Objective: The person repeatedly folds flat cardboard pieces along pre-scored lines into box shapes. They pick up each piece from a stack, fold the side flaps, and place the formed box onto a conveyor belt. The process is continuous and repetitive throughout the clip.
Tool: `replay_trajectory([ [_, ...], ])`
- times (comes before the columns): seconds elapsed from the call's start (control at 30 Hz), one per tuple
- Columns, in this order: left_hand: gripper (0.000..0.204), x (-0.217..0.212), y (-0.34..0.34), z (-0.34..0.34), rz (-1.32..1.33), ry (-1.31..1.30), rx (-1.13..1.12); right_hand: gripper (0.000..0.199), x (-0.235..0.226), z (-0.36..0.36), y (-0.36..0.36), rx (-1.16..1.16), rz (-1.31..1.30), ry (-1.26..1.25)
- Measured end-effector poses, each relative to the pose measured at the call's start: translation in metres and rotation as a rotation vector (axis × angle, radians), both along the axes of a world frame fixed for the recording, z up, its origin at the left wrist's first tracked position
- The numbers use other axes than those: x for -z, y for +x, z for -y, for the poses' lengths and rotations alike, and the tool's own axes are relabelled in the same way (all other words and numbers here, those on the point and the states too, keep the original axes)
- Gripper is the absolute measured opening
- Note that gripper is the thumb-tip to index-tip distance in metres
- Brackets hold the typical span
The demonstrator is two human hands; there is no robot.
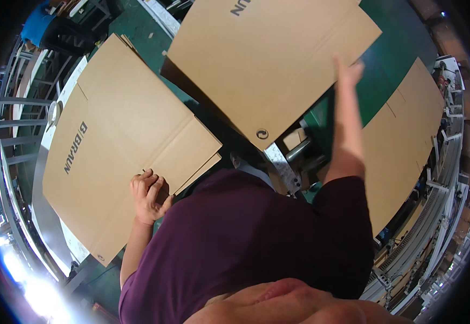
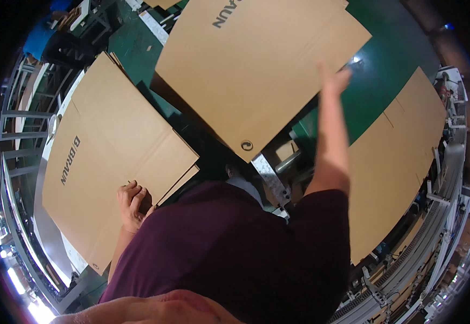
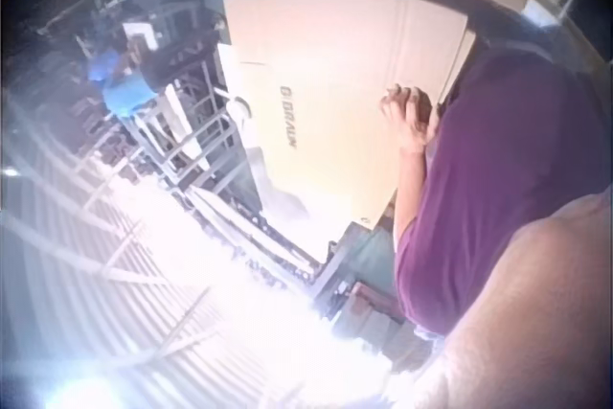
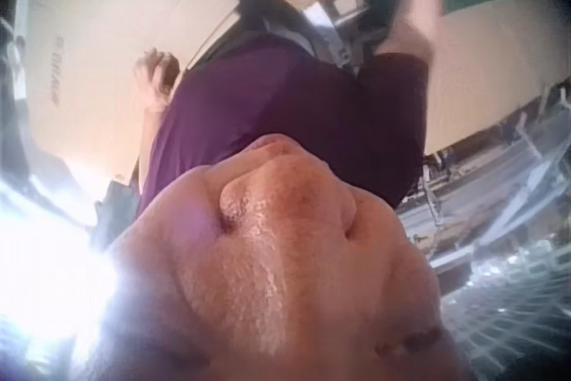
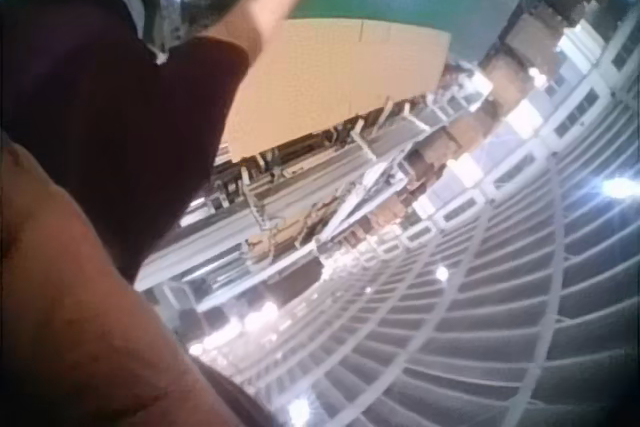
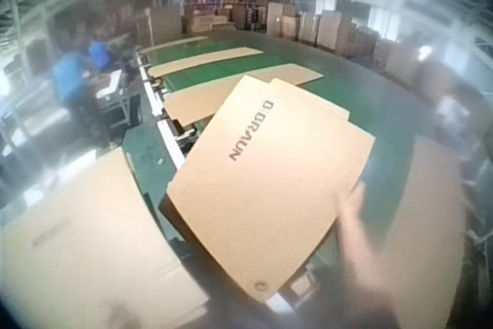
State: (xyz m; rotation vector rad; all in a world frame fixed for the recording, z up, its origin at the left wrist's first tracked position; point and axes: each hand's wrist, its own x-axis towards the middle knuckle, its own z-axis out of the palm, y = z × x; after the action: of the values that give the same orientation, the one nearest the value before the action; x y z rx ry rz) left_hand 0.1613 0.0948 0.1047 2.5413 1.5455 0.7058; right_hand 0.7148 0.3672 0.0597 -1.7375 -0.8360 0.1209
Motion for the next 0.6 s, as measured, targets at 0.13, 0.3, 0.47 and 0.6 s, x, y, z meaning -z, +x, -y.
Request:
replay_trajectory([
  [0.13, 0.048, -0.004, 0.001, 0.000, -0.008, -0.023, -0.009, 0.057, 0.162, 0.084, -0.135, -0.008, -0.427, -0.613],
  [0.3, 0.049, -0.001, -0.001, -0.003, -0.011, -0.024, 0.005, 0.027, 0.202, 0.024, -0.202, -0.472, -1.183, -0.335],
  [0.47, 0.047, 0.000, -0.005, -0.002, -0.003, -0.019, 0.000, 0.036, 0.115, -0.065, -0.195, -0.638, -1.414, 0.072],
  [0.6, 0.046, 0.005, -0.008, 0.005, 0.024, -0.017, -0.010, 0.035, -0.030, -0.095, -0.169, -0.720, -1.318, 0.079],
])
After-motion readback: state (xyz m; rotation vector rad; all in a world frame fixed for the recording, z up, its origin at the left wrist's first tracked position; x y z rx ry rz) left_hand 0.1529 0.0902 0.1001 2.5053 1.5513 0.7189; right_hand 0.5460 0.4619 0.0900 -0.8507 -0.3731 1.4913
